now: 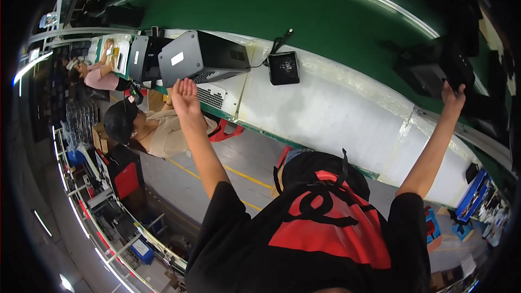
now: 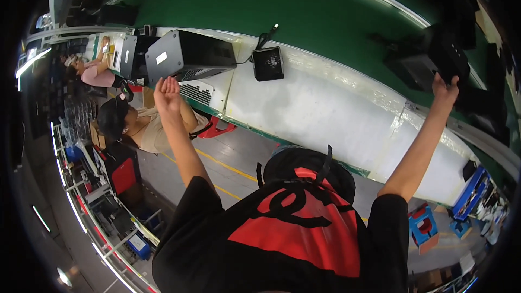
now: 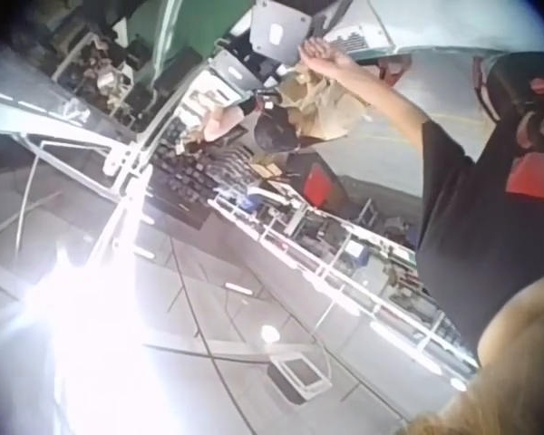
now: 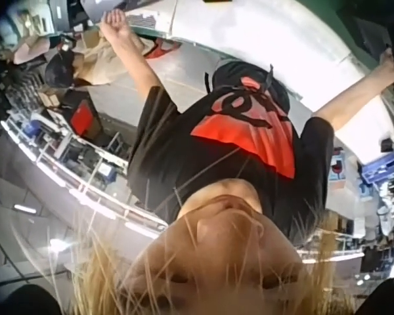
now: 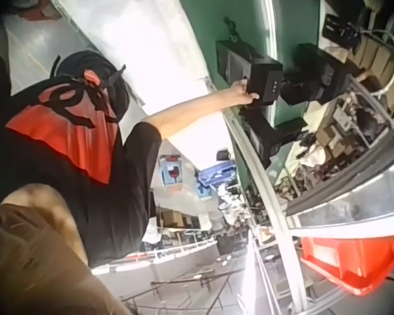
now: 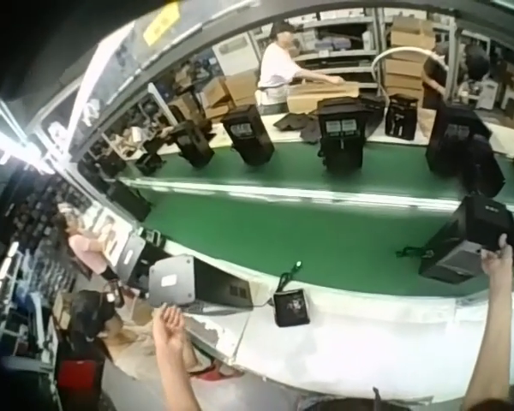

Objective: Installing small rubber feet into the base of electronic devices at an assembly station.

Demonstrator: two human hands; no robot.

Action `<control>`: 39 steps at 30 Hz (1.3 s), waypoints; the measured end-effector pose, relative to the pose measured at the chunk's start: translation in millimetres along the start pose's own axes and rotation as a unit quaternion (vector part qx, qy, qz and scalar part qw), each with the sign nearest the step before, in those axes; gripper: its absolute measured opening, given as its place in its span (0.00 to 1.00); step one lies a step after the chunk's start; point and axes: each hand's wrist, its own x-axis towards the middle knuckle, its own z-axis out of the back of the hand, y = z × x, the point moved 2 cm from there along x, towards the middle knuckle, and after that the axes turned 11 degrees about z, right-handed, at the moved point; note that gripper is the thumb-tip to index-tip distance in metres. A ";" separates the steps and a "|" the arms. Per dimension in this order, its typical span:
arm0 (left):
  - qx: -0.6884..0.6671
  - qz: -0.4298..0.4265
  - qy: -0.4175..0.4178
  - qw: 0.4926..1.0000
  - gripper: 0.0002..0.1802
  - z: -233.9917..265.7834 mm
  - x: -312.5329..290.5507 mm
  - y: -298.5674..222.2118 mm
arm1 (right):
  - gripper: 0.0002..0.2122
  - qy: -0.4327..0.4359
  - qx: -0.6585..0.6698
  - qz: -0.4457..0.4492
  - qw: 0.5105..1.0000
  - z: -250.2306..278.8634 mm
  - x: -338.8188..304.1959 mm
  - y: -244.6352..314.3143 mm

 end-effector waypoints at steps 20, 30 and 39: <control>-0.184 0.044 0.021 0.982 0.15 -9.9 127.7 2.4 | 0.11 0.046 -0.069 -0.057 0.995 -4.9 -172.9 14.1; -0.274 0.032 0.311 0.910 0.12 -102.0 36.9 -28.1 | 0.09 0.064 -0.238 -0.229 0.942 182.1 -295.0 -20.4; -0.190 -0.007 0.326 0.926 0.11 -195.4 -154.2 -22.3 | 0.30 0.253 -0.240 -0.383 0.855 98.9 -344.5 -177.7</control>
